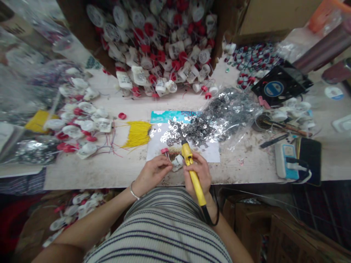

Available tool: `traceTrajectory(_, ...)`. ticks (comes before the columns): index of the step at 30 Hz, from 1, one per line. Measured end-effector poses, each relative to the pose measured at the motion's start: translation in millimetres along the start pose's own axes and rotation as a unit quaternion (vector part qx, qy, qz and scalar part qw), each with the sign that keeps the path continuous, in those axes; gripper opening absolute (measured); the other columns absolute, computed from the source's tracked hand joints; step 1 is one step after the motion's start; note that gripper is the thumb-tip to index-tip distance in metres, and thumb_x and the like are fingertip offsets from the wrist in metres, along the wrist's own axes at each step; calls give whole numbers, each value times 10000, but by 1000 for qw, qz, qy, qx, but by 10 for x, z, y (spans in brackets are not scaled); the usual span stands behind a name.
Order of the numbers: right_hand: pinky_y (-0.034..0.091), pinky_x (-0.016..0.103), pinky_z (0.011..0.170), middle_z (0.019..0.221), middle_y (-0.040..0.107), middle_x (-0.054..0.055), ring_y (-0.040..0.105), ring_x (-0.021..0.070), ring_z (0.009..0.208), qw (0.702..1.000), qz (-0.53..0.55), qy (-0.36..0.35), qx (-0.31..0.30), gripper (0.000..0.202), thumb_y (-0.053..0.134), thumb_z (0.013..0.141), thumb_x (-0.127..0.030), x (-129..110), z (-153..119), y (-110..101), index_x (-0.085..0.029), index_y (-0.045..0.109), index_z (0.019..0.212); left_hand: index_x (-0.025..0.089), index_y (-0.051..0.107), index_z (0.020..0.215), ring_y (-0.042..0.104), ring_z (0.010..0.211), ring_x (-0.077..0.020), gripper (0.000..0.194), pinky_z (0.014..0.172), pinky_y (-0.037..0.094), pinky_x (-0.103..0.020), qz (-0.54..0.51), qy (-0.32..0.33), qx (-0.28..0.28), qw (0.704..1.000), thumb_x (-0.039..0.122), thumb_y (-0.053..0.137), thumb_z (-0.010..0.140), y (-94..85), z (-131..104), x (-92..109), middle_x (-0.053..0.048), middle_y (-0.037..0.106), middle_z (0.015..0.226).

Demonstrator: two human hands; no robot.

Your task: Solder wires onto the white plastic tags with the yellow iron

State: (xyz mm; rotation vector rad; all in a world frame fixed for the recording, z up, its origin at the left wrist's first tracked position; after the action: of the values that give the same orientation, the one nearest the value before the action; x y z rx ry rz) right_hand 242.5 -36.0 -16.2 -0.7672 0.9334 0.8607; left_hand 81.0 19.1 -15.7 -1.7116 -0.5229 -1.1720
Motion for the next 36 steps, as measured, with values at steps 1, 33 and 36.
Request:
traceTrajectory(1, 596, 396, 788, 1152, 562, 62, 613, 218, 1029, 1000, -7, -13, 2, 312, 607, 724, -61, -14, -8, -74, -230, 570, 984, 167, 672, 789, 614, 859, -173, 88, 793, 503, -324, 20, 18, 10, 1000, 170, 588, 814, -6, -16, -11, -62, 662, 887)
traceTrajectory(33, 608, 367, 788, 1118, 678, 74, 684, 229, 949, 965, -115, -65, -228, 459, 576, 743, -113, -415, -147, -789, -239, 578, 1184, 163, 644, 638, 595, 701, -156, 161, 721, 470, -304, 77, -10, -52, 996, 126, 536, 752, -46, 125, 7, -30, 656, 710)
traceTrajectory(36, 617, 381, 766, 1172, 640, 62, 665, 229, 998, 993, -22, -17, -110, 632, 546, 754, -72, -244, -175, -648, -266, 394, 1336, 163, 623, 604, 591, 689, -154, 171, 698, 467, -295, 76, -7, -55, 996, 118, 533, 742, -43, 126, 18, -25, 648, 687)
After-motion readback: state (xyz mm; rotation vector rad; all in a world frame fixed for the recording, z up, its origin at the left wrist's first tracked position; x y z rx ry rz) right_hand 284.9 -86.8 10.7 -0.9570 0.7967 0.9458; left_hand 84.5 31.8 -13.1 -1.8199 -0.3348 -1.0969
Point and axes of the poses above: each hand's wrist, its own z-axis towards the middle knuckle, its own y-axis out of the palm, x = y × z, the point moved 2 cm from there along z, towards the middle knuckle
